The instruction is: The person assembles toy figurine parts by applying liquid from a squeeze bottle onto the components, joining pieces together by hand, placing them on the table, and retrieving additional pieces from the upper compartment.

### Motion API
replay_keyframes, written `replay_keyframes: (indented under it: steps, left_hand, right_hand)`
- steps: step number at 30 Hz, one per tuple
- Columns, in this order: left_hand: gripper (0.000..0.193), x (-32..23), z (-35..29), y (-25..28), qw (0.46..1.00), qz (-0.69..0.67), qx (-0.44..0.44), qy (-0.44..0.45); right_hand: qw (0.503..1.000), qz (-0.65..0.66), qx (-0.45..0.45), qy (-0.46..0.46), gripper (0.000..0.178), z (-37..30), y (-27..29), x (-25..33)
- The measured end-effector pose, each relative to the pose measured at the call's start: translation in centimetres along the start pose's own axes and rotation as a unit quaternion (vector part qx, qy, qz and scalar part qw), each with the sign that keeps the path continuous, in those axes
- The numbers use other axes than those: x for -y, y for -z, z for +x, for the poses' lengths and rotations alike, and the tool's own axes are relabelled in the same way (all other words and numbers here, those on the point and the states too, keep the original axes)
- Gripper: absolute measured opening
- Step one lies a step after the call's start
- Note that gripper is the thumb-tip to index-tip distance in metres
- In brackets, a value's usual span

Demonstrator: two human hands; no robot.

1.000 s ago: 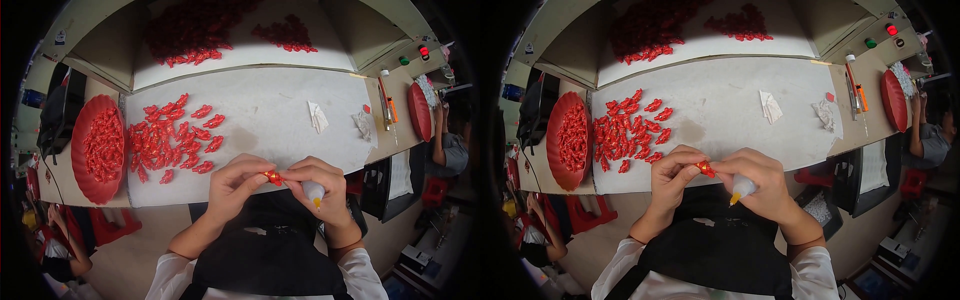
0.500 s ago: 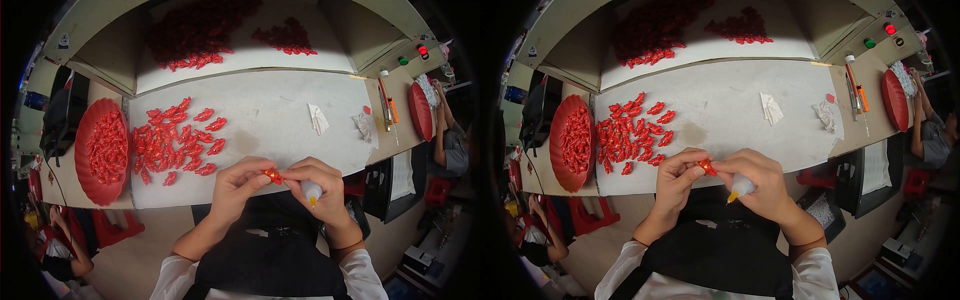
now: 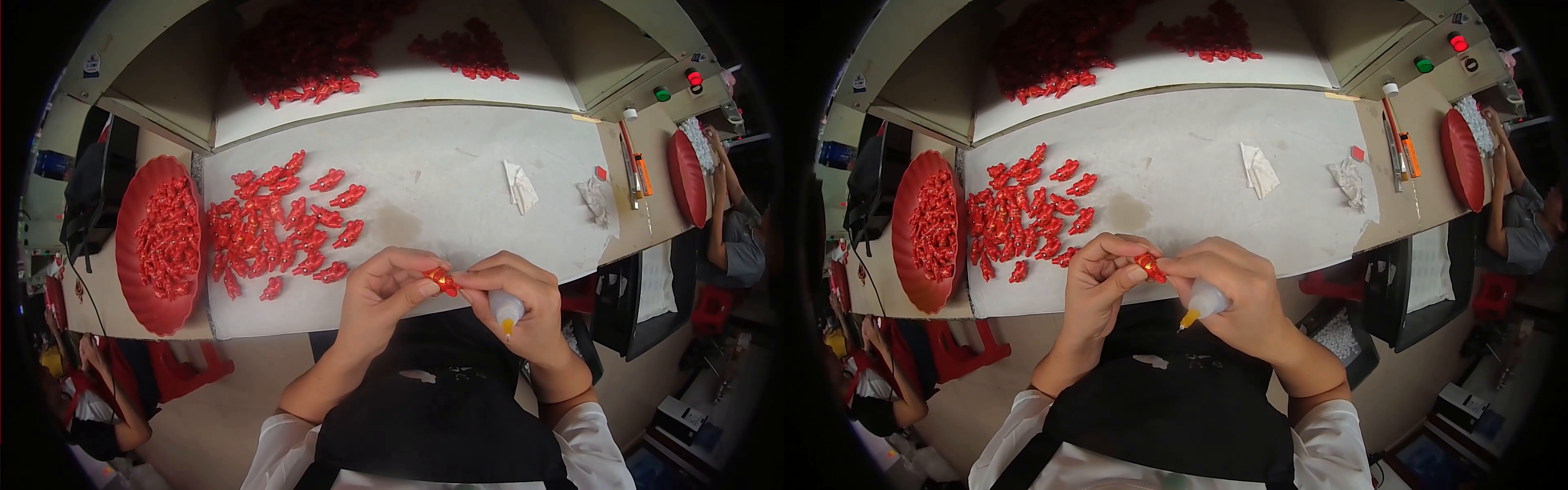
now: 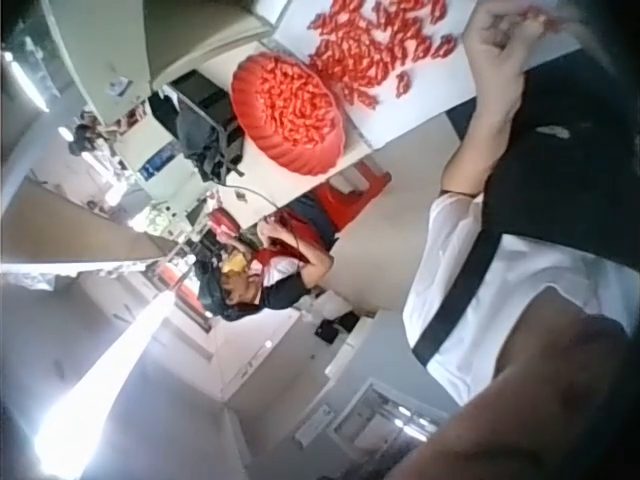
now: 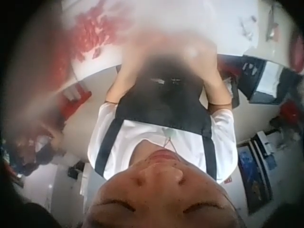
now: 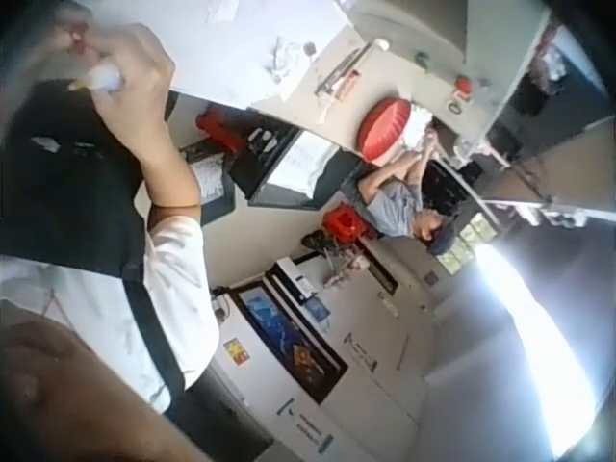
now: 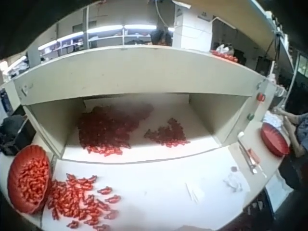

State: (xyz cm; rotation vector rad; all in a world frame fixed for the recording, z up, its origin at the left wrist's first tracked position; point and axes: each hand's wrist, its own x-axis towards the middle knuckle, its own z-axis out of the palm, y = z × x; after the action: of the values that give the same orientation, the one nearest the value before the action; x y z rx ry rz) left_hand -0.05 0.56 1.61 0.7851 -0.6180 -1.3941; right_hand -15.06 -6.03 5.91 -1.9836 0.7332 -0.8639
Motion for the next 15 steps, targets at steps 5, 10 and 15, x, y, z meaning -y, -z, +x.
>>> replay_keyframes:
  steps: [5,10,15]
  left_hand:
    - [0.018,-0.17,-0.03,0.03,1.0,0.007,0.007,0.002]
    - [0.017,-0.26,0.13,0.04,1.0,0.008,0.021,-0.008]
    - [0.017,-0.09,0.07,0.17,1.0,0.002,0.026,-0.013]
  right_hand:
    - [1.0,-0.01,0.006,0.005,0.022,0.03,0.04,0.07]
    - [1.0,-0.006,0.0,0.011,0.023,-0.11,-0.09,-0.1]
    - [1.0,-0.021,0.005,0.022,0.024,-0.19,-0.06,-0.08]
